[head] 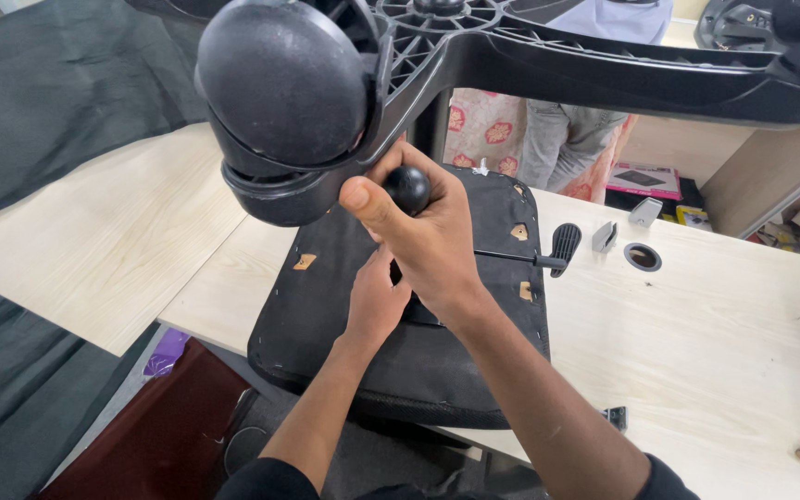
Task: The person uses a screwdriver to tighten screws on the underside of an office chair seat, securing the seat to the gas lift mechanism. They rotate the chair to access different screw locations and continue fastening the components together.
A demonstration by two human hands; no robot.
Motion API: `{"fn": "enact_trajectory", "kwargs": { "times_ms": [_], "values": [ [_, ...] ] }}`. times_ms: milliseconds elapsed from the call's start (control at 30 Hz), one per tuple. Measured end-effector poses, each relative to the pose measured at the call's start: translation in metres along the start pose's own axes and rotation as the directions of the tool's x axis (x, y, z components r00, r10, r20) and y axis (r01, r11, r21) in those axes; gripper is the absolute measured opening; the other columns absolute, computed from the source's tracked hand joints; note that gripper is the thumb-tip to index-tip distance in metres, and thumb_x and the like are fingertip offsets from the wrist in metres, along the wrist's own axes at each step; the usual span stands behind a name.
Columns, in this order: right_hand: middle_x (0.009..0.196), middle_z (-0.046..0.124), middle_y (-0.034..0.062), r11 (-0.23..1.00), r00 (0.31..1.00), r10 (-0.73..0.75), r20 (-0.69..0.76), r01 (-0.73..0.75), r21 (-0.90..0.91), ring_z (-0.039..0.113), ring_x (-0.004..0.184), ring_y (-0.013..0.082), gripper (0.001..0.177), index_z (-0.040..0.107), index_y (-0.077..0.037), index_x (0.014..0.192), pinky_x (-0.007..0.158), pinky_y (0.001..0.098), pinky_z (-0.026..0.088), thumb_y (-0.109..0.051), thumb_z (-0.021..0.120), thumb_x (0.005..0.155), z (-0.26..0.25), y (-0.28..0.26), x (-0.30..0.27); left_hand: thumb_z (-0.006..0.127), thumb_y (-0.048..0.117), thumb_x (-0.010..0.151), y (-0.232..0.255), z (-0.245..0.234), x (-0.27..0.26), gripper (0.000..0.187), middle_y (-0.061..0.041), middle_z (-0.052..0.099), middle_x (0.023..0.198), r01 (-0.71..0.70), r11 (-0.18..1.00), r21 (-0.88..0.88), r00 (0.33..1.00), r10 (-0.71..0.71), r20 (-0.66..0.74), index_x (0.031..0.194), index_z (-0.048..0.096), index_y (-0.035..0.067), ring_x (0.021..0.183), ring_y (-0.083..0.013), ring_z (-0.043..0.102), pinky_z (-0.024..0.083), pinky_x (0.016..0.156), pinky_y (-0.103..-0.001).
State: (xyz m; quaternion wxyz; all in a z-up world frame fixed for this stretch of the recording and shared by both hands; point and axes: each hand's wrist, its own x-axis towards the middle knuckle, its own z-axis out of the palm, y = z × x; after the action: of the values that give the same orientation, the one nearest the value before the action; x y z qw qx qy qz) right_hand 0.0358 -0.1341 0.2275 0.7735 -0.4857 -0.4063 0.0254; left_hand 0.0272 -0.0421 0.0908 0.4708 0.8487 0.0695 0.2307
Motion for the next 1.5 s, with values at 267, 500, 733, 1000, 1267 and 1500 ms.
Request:
{"fn": "enact_trajectory", "kwargs": {
  "times_ms": [267, 500, 733, 1000, 1267, 1500],
  "values": [
    [0.072, 0.061, -0.0059, 0.997, 0.999, 0.004, -0.037, -0.007, -0.072, 0.054, 0.063, 0.0024, 0.038, 0.062, -0.011, 0.080, 0.057, 0.0179, 0.041, -0.042, 0.082, 0.089, 0.018, 0.001, 0.006, 0.061, 0.028, 0.098, -0.015, 0.007, 0.003, 0.033, -0.013, 0.074, 0.114, 0.154, 0.986, 0.064, 0.986, -0.158, 0.059, 0.120, 0.064, 0.004, 0.111, -0.0296, 0.070, 0.053, 0.091, -0.043],
    [0.063, 0.046, -0.0093, 0.948, 0.987, 0.130, -0.092, -0.151, -0.281, 0.043, 0.055, 0.0012, 0.042, 0.061, -0.012, 0.073, 0.049, 0.0190, 0.033, -0.047, 0.078, 0.090, 0.032, 0.008, 0.014, 0.063, 0.027, 0.095, -0.035, 0.017, 0.006, 0.035, -0.013, 0.071, 0.114, 0.074, 0.992, 0.107, 0.997, -0.076, 0.015, 0.121, 0.063, 0.002, 0.109, -0.0315, 0.068, 0.052, 0.087, -0.044],
    [0.060, 0.050, -0.0056, 0.949, 0.954, 0.205, -0.220, -0.249, -0.196, 0.046, 0.052, 0.0035, 0.047, 0.057, -0.014, 0.073, 0.049, 0.0204, 0.039, -0.054, 0.070, 0.094, -0.021, 0.025, 0.020, 0.067, 0.020, 0.097, -0.023, 0.015, -0.002, 0.023, -0.013, 0.073, 0.126, -0.153, 0.983, -0.103, 0.979, 0.137, -0.150, 0.111, 0.068, 0.002, 0.119, -0.0286, 0.069, 0.053, 0.101, -0.038],
    [0.067, 0.051, -0.0031, 0.965, 0.954, 0.222, -0.201, -0.245, -0.096, 0.047, 0.057, 0.0054, 0.044, 0.057, -0.011, 0.085, 0.053, 0.0218, 0.042, -0.052, 0.066, 0.097, -0.047, 0.037, 0.005, 0.067, 0.022, 0.098, -0.021, 0.018, -0.001, 0.021, -0.014, 0.070, 0.133, -0.137, 0.986, -0.097, 0.976, 0.117, -0.184, 0.108, 0.070, 0.004, 0.125, -0.0294, 0.066, 0.050, 0.105, -0.040],
    [0.078, 0.049, -0.0005, 0.981, 0.983, 0.148, -0.109, -0.160, -0.108, 0.048, 0.069, 0.0055, 0.034, 0.043, -0.007, 0.106, 0.061, 0.0229, 0.045, -0.036, 0.063, 0.106, -0.049, 0.053, -0.001, 0.072, 0.022, 0.094, -0.024, 0.015, 0.002, 0.019, -0.010, 0.073, 0.128, -0.117, 0.986, -0.121, 0.981, 0.095, -0.171, 0.104, 0.071, 0.006, 0.115, -0.0262, 0.072, 0.056, 0.097, -0.036],
    [0.083, 0.052, 0.0018, 0.955, 0.997, 0.050, -0.063, -0.066, -0.288, 0.050, 0.071, 0.0059, 0.031, 0.040, -0.008, 0.112, 0.064, 0.0233, 0.045, -0.030, 0.062, 0.108, -0.046, 0.069, -0.009, 0.072, 0.022, 0.094, -0.033, 0.003, 0.014, 0.016, -0.003, 0.074, 0.109, -0.092, 0.990, -0.111, 0.996, 0.091, -0.013, 0.102, 0.069, 0.008, 0.098, -0.0203, 0.074, 0.058, 0.087, -0.033]
  ]
}}
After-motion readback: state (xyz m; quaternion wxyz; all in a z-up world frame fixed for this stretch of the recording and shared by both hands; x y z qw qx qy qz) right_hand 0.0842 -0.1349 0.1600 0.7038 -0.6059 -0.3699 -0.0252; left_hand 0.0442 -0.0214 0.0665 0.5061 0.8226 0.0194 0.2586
